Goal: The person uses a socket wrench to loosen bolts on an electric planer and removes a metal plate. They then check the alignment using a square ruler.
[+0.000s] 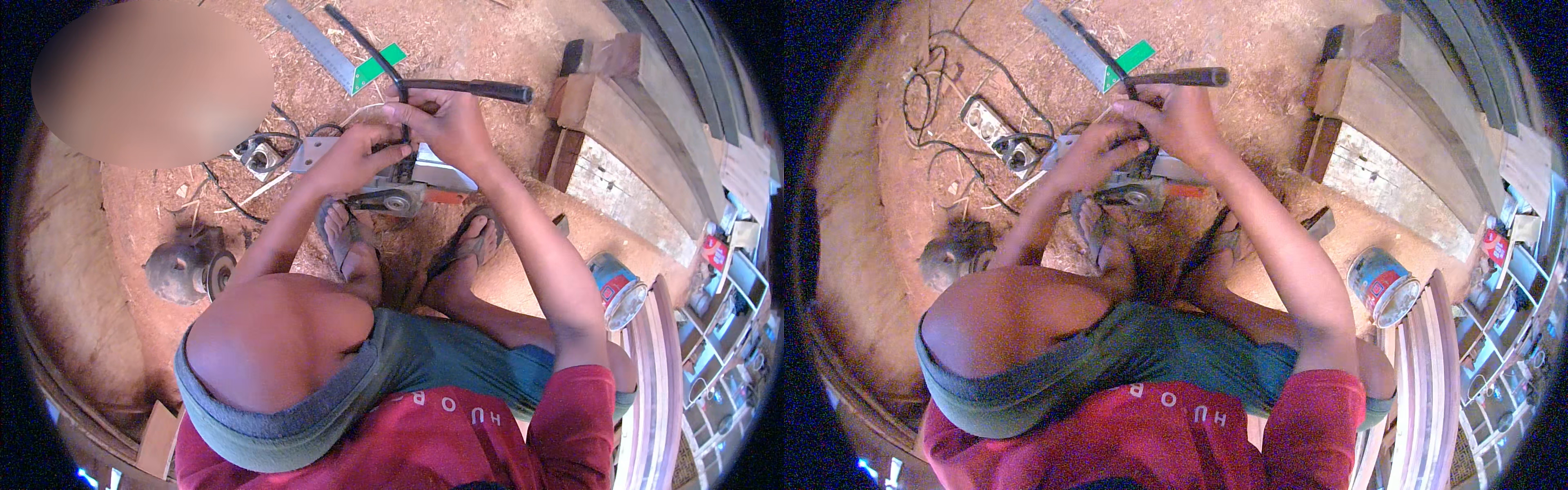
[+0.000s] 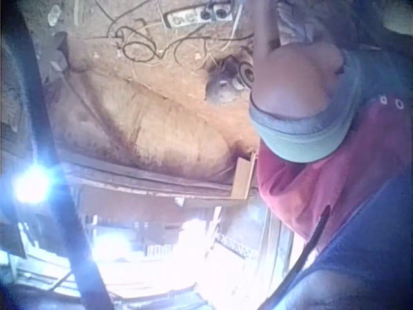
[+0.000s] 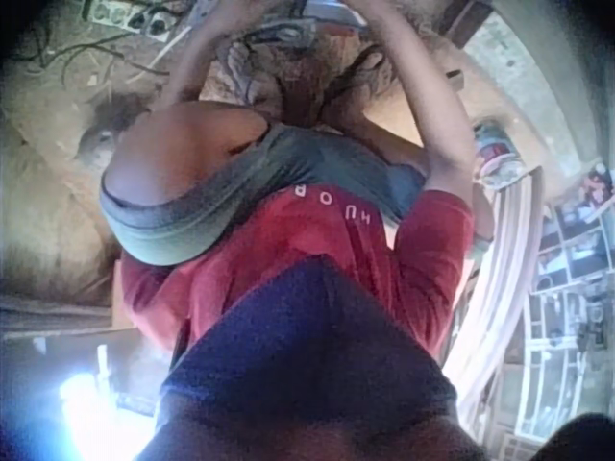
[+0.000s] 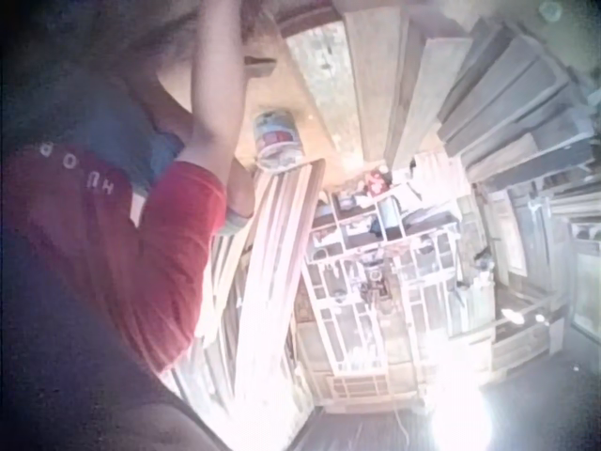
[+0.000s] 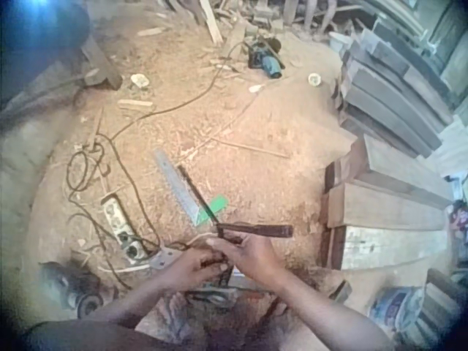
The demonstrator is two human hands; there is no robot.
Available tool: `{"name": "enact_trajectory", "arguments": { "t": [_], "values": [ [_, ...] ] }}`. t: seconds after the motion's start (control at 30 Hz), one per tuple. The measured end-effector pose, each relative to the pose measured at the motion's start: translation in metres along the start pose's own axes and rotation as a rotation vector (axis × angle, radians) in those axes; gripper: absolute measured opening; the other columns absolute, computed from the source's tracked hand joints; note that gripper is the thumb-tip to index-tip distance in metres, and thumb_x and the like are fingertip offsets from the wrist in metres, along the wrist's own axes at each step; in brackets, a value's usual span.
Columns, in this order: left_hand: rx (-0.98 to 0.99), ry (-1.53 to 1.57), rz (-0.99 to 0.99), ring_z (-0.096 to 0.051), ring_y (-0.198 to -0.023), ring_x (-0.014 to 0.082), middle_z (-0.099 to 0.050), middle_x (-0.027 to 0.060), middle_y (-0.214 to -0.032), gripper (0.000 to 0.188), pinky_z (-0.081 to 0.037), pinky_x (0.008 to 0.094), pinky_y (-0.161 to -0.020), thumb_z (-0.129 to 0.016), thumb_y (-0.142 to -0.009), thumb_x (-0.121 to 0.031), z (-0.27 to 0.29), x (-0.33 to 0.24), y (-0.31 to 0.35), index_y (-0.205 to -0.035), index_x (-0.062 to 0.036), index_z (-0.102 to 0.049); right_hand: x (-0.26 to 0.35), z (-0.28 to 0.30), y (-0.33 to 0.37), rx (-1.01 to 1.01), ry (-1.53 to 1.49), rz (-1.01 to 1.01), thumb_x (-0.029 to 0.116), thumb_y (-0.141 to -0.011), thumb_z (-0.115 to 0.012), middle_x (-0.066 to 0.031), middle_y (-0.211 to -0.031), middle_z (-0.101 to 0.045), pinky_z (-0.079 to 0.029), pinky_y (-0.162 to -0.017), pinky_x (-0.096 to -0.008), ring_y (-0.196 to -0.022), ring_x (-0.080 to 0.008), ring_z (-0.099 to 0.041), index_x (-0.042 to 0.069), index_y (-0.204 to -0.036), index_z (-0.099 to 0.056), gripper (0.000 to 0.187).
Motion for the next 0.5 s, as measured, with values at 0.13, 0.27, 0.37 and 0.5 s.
{"name": "enact_trajectory", "arguments": {
  "t": [0.13, 0.27, 0.37, 0.5],
  "values": [
    [-0.006, 0.017, -0.025, -0.066, -0.098, 0.0134, -0.076, 0.0105, -0.106, 0.023, -0.054, 0.0342, -0.089, -0.067, -0.103, -0.013, -0.002, -0.006, 0.001, -0.120, 0.0028, -0.072, 0.000, 0.004, -0.003, 0.173, 0.152, 0.003, 0.021, -0.100, -0.075, -0.0003, -0.082, -0.072, -0.055, -0.067, -0.0265, -0.074, -0.0048, -0.060, -0.003, -0.108, -0.078, 0.025],
    [-0.142, 0.396, -0.015, -0.066, -0.099, 0.0108, -0.077, 0.0081, -0.108, 0.023, -0.055, 0.0314, -0.089, -0.069, -0.103, -0.013, -0.003, -0.009, -0.003, -0.118, 0.0031, -0.073, -0.012, 0.000, 0.001, 0.185, -0.200, -0.005, 0.023, -0.104, -0.070, -0.0010, -0.092, -0.072, -0.056, -0.074, -0.0264, -0.082, -0.0056, -0.062, -0.003, -0.116, -0.074, 0.029],
    [-0.200, 0.307, 0.032, -0.066, -0.093, 0.0085, -0.077, 0.0054, -0.103, 0.032, -0.056, 0.0299, -0.083, -0.077, -0.097, -0.015, -0.004, 0.006, -0.012, -0.122, 0.0046, -0.070, -0.023, 0.000, 0.002, 0.152, -0.193, 0.063, 0.023, -0.107, -0.066, -0.0025, -0.106, -0.072, -0.056, -0.083, -0.0266, -0.094, -0.0076, -0.064, -0.002, -0.130, -0.066, 0.034],
    [-0.369, 0.278, 0.057, -0.067, -0.083, 0.0085, -0.077, 0.0040, -0.096, 0.048, -0.057, 0.0310, -0.075, -0.087, -0.088, -0.017, -0.002, 0.001, -0.011, -0.126, 0.0046, -0.068, -0.015, -0.011, 0.003, 0.221, -0.178, 0.123, 0.022, -0.108, -0.064, -0.0039, -0.110, -0.072, -0.055, -0.088, -0.0270, -0.099, -0.0092, -0.066, -0.002, -0.133, -0.064, 0.035]
  ]
}}
Point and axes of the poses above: each hand's wrist, its own y-axis away from the middle knuckle, its own z-axis out of the back of the hand, x = y × z, the point moved 5 cm from there along -y, towards the middle knuckle
